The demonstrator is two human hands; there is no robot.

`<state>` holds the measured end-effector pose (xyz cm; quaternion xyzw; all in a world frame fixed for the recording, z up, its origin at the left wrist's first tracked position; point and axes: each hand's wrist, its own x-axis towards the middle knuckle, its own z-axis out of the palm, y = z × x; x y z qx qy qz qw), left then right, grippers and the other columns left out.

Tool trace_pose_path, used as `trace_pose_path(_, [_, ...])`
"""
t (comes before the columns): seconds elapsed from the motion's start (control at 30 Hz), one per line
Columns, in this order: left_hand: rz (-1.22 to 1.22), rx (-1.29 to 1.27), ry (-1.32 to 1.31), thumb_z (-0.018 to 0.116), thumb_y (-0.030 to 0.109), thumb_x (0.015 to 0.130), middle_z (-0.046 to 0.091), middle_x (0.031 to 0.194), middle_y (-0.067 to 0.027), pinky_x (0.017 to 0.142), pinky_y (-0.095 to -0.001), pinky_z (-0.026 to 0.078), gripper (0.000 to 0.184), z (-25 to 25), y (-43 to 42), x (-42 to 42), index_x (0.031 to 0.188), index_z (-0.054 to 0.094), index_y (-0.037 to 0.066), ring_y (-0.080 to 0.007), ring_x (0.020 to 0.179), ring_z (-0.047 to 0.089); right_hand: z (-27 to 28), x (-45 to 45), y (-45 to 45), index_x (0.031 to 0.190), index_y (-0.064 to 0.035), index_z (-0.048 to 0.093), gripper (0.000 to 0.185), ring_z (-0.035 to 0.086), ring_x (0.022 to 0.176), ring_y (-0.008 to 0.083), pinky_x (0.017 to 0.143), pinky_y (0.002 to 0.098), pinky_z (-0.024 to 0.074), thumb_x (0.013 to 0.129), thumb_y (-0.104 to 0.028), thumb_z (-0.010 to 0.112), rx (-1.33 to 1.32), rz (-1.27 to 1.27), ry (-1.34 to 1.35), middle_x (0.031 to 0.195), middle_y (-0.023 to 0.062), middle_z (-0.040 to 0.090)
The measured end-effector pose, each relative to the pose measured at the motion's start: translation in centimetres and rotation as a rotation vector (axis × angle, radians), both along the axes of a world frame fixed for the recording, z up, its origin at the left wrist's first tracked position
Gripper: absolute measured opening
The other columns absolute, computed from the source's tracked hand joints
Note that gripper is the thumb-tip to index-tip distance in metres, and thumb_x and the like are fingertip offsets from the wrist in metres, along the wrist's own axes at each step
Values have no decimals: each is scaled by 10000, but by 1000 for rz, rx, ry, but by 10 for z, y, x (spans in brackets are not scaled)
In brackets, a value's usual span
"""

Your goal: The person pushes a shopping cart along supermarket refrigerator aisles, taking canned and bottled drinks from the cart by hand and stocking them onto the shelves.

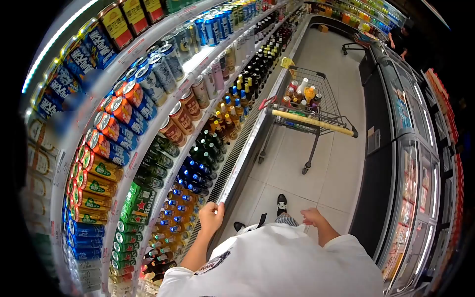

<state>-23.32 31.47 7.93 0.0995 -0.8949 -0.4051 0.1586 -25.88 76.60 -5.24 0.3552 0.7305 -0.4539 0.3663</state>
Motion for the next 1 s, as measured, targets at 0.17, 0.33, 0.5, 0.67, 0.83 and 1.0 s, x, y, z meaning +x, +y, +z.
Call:
trace_pose_path(0.17, [62,29,-47,725,248,890,518,554,-114,495,-371,398,319,-7,41,-35,697,608,23,-242,481,502,-9,-15,60,1040,16,636,363,677,732,242,604,358,564,922,-326,648,-33,-195,70,923,117,645])
trace_pose_path(0.33, [81,-1,-137,696,315,921,575,588,-128,526,-382,433,363,-9,142,-53,707,625,30,-261,521,572,-16,-49,143,1035,2,628,345,652,691,188,556,316,541,942,-330,641,-96,-300,209,886,77,625])
trace_pose_path(0.5, [-149,-305,13,632,213,949,528,653,-119,565,-461,409,362,7,236,-98,654,485,64,-344,635,542,-16,-67,207,1077,12,609,337,647,727,213,621,347,561,933,-292,611,-85,-339,179,905,104,637])
trace_pose_path(0.67, [-90,-252,94,706,196,876,515,635,-115,571,-446,399,366,45,283,-162,626,474,64,-330,635,519,-4,-103,238,1152,5,588,377,650,769,217,644,339,557,953,-315,605,-130,-329,166,966,113,640])
trace_pose_path(0.83, [-113,-240,184,645,209,928,499,622,-140,569,-462,370,385,53,296,-246,628,472,41,-346,627,494,10,-143,245,1177,2,587,366,649,790,205,659,323,545,979,-306,590,-192,-427,302,1002,124,652])
trace_pose_path(1.0, [-217,-156,289,631,193,937,530,646,-144,614,-495,373,366,41,330,-351,633,502,34,-364,655,496,51,-172,249,1157,-3,595,324,649,774,183,645,304,534,989,-280,599,-190,-571,425,995,110,659])
